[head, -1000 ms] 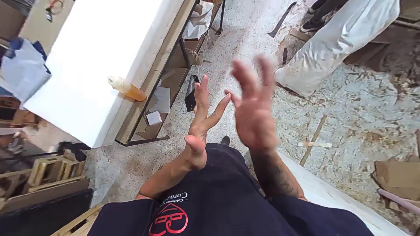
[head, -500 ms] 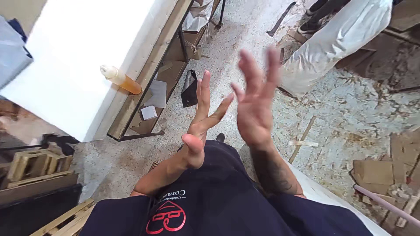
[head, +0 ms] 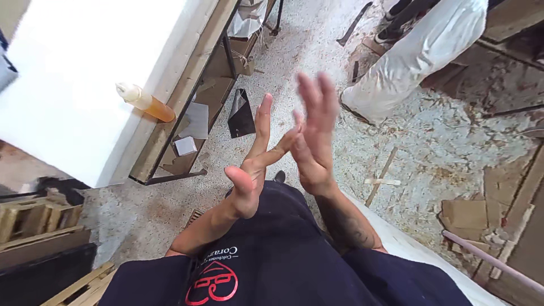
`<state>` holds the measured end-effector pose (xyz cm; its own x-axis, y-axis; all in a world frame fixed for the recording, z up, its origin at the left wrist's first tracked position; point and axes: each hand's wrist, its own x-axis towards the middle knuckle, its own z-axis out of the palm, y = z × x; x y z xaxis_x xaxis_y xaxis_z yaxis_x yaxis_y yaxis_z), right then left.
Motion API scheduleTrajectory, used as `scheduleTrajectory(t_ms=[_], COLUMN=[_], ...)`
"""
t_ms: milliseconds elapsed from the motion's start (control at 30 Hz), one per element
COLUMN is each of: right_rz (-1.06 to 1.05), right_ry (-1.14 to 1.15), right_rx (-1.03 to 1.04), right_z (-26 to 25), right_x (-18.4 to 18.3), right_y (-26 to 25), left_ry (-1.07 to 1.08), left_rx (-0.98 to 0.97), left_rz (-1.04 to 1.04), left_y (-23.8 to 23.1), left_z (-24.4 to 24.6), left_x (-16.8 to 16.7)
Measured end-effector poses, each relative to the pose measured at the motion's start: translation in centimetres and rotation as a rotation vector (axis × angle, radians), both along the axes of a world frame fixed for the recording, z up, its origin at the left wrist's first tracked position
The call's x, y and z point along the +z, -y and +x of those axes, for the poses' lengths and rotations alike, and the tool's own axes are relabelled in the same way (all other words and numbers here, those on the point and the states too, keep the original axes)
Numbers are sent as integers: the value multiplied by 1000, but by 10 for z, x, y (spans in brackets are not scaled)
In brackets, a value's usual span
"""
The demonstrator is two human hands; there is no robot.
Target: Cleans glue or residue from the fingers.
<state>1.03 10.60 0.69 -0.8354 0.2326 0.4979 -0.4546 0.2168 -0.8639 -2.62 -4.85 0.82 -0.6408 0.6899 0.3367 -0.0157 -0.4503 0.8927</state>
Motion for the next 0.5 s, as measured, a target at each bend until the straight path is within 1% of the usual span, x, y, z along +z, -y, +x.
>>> scheduleTrajectory(t_ms=[67,100,167,200,233,333,367,433,467,500], right_rz=[-43,-35,60,85,70,34,53,119,119,74], right_ry=[-64,-80,-48,-15,-3,-91,-99,-59,-20,2], right_rx=[-45,-56,-34,-9,2,-56,-67,-38,-5,17], right_z=[7,9,1,-3,-2,9,12,4,1,3], right_x=[16,17,1,-7,-8,18,20,3,-6,-7], right_y=[-8,-7,0,2,1,-14,-13,-7,-4,-6], left_ry=[19,38,43,32,25,55,69,51,36,33], left_rx=[-14,-36,-38,-27,-23,-72,-78,-49,-35,-39], left_rz=[5,8,13,5,5,40,47,46,38,34], left_y=[1,3,0,-3,-3,1,2,-3,-4,-4], left_z=[-2,0,2,2,2,-2,1,1,1,0], left_x=[-1,-2,-2,-2,-3,-4,-4,-2,-2,-3])
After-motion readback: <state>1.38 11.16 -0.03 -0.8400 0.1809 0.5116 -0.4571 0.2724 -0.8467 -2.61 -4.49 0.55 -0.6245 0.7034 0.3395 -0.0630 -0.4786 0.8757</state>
